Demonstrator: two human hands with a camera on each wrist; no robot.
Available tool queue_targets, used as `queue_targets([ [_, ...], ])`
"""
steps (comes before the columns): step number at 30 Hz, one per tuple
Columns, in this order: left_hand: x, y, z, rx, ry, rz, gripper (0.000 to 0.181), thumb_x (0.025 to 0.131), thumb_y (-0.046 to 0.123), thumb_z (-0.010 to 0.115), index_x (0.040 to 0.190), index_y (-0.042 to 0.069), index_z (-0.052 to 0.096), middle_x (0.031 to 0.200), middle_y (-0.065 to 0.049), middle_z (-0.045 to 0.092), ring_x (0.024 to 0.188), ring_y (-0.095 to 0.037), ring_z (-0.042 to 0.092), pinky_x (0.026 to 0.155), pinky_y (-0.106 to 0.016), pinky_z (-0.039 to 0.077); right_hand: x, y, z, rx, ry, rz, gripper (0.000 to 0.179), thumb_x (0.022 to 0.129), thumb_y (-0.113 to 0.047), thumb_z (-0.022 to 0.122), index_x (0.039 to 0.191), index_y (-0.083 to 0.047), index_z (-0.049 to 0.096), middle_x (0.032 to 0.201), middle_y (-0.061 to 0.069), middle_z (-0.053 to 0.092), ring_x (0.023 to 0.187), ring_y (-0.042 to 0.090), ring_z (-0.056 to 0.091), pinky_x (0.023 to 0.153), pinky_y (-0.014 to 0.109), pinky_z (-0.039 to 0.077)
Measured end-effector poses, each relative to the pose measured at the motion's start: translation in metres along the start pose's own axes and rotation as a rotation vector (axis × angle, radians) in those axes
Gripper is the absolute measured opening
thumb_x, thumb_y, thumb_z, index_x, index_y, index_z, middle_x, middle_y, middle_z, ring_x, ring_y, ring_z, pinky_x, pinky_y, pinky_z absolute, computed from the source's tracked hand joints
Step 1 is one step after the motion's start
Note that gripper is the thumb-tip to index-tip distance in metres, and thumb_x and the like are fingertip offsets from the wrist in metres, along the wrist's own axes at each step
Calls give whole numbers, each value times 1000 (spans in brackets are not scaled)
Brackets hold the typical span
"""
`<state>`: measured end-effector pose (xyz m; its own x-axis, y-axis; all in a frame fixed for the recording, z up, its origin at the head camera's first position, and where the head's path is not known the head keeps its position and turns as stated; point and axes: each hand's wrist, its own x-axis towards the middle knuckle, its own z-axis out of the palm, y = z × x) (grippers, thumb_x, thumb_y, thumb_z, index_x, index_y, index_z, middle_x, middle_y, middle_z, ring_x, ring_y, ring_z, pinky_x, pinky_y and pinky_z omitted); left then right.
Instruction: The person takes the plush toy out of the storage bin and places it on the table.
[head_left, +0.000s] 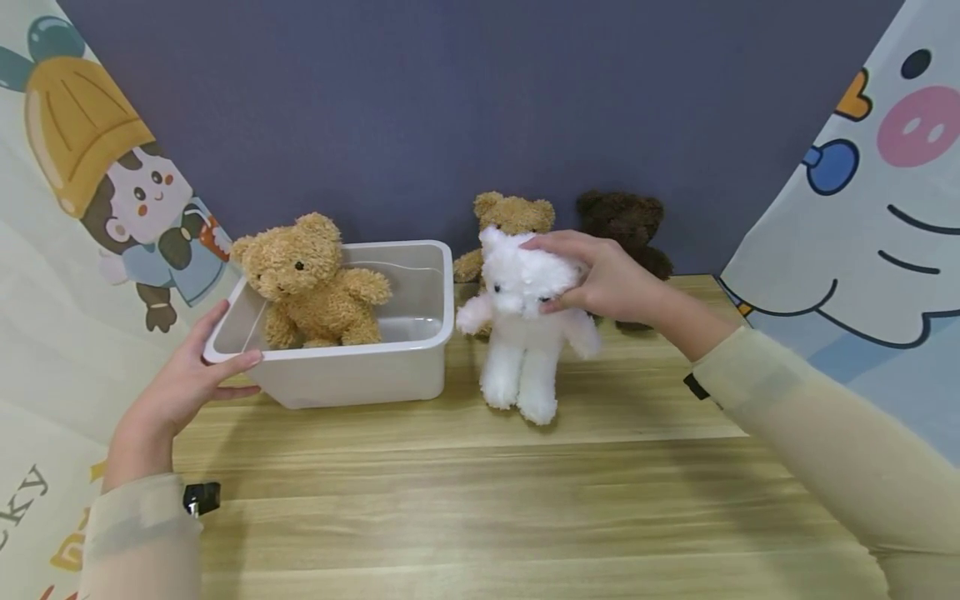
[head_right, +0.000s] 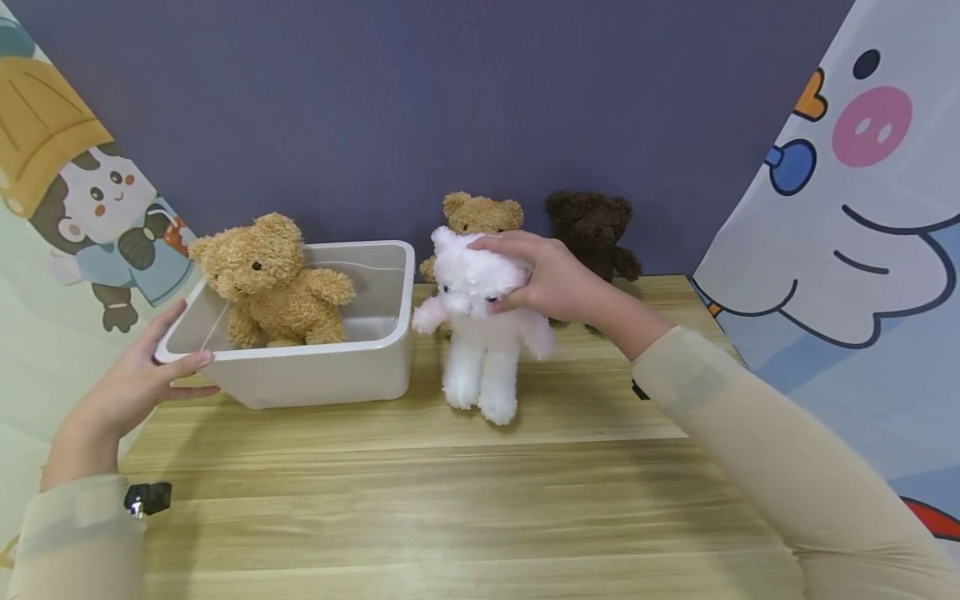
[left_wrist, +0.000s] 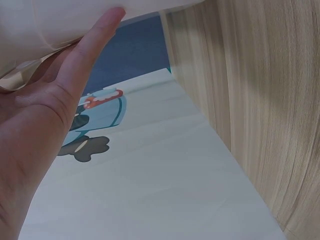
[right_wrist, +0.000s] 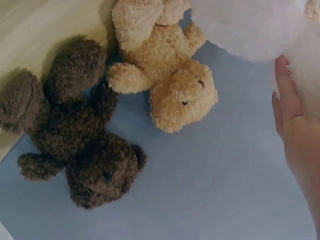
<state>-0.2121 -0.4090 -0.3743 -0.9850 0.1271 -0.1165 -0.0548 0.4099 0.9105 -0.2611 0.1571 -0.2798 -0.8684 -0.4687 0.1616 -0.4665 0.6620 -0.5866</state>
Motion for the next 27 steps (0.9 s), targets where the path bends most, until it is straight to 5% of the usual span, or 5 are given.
queue_targets([
  [14,0,-1,0,-16,9,11,101,108,18,64,171,36,-13,163,-29,8,105,3,58,81,-39,71,2,4,19,-14,-57,-15,82,81,-18,95,153,-33,58,169,4,41,155,37,41,112,59,56],
  [27,-1,1,0,-24,-4,-4,101,108,20,63,170,39,-14,164,-30,7,106,3,57,84,-40,71,6,21,48,-177,-160,-269,70,86,-10,90,148,-21,61,167,20,39,146,45,51,109,55,61],
])
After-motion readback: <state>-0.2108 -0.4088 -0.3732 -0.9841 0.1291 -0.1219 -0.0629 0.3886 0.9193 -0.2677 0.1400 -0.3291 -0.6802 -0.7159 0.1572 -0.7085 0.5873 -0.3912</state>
